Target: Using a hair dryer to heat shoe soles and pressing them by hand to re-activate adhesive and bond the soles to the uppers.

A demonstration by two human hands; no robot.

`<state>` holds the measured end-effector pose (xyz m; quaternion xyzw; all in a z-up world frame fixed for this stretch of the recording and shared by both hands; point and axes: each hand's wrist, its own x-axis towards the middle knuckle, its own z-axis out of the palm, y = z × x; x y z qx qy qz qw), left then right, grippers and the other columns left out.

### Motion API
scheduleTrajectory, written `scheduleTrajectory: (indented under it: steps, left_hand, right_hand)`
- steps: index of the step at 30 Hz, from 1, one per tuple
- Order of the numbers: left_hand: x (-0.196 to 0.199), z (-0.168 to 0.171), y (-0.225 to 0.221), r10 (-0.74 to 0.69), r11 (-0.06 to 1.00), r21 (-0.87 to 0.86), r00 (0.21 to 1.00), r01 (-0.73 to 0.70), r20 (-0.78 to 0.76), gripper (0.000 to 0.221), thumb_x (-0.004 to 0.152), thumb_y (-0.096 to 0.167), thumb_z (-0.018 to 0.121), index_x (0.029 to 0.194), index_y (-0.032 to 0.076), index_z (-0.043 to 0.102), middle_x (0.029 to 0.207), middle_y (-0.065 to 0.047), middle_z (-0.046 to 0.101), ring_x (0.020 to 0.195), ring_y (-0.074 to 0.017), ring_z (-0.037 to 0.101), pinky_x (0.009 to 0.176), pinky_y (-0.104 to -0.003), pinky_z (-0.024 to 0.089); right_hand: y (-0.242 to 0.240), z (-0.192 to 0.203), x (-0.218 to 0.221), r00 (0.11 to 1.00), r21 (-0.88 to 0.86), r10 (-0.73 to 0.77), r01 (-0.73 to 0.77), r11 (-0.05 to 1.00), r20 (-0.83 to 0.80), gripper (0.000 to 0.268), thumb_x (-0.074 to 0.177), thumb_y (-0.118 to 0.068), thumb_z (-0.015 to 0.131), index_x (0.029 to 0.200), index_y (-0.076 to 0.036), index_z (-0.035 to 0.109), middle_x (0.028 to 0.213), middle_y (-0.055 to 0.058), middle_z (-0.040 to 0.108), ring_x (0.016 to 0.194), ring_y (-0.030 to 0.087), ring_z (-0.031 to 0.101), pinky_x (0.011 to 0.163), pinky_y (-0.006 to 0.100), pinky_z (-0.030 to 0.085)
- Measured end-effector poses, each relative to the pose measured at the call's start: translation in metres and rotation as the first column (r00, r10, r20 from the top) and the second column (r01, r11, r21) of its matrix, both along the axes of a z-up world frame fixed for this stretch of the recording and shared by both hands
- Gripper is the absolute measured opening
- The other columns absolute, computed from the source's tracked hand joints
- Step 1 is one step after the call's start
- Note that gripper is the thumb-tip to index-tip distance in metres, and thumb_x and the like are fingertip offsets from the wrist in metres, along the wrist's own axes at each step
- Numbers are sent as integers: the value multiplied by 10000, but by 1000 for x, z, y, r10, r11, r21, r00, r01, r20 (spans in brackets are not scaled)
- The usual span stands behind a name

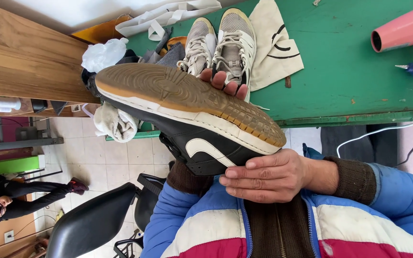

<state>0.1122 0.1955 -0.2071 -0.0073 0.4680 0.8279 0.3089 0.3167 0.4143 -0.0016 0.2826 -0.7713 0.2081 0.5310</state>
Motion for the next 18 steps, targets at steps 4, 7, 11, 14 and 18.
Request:
scheduleTrajectory:
  steps: [4, 7, 11, 14, 18]
  left_hand:
    - [-1, 0, -2, 7, 1000, -26, 1000, -8, -19, 667, 938, 659, 572, 1327, 119, 613, 1229, -175, 628, 1122, -326, 626, 1018, -467, 504]
    - [-6, 9, -2, 17, 999, -46, 999, -19, -35, 660, 938, 657, 571, 1317, 118, 616, 1217, -170, 626, 1115, -320, 624, 1015, -459, 500]
    - [-8, 8, -4, 32, 997, -74, 998, -36, -53, 650, 938, 653, 570, 1303, 117, 620, 1201, -164, 624, 1105, -312, 620, 1012, -448, 495]
    - [-9, 8, -5, 47, 994, -96, 997, -53, -65, 643, 939, 650, 570, 1293, 117, 623, 1189, -159, 623, 1098, -306, 617, 1009, -440, 492]
    - [-9, 9, -2, 59, 990, -123, 995, -68, -78, 633, 939, 647, 569, 1279, 116, 627, 1173, -153, 621, 1088, -298, 613, 1006, -429, 487]
  right_hand:
    - [-2, 1, 1, 1000, 8, 7, -7, 1000, -8, 370, 1069, -128, 408, 1178, -217, 749, 1261, -33, 763, 1203, 52, 704, 1144, 240, 436]
    - [-3, 1, 2, 1000, 12, 11, -11, 1000, -7, 373, 1063, -123, 407, 1186, -217, 748, 1269, -42, 761, 1210, 42, 698, 1148, 238, 436]
    - [-3, -1, 3, 1000, 30, 13, -13, 999, -21, 380, 1066, -116, 394, 1180, -216, 742, 1264, -34, 761, 1211, 45, 698, 1156, 238, 434]
    - [-5, -3, 4, 999, 31, 18, -17, 999, -39, 390, 1066, -122, 381, 1174, -223, 742, 1249, -41, 765, 1205, 34, 697, 1170, 238, 423]
    - [-6, -8, 6, 999, 44, 25, -23, 999, -47, 410, 1067, -124, 364, 1170, -232, 746, 1250, -53, 764, 1208, 18, 690, 1171, 228, 422]
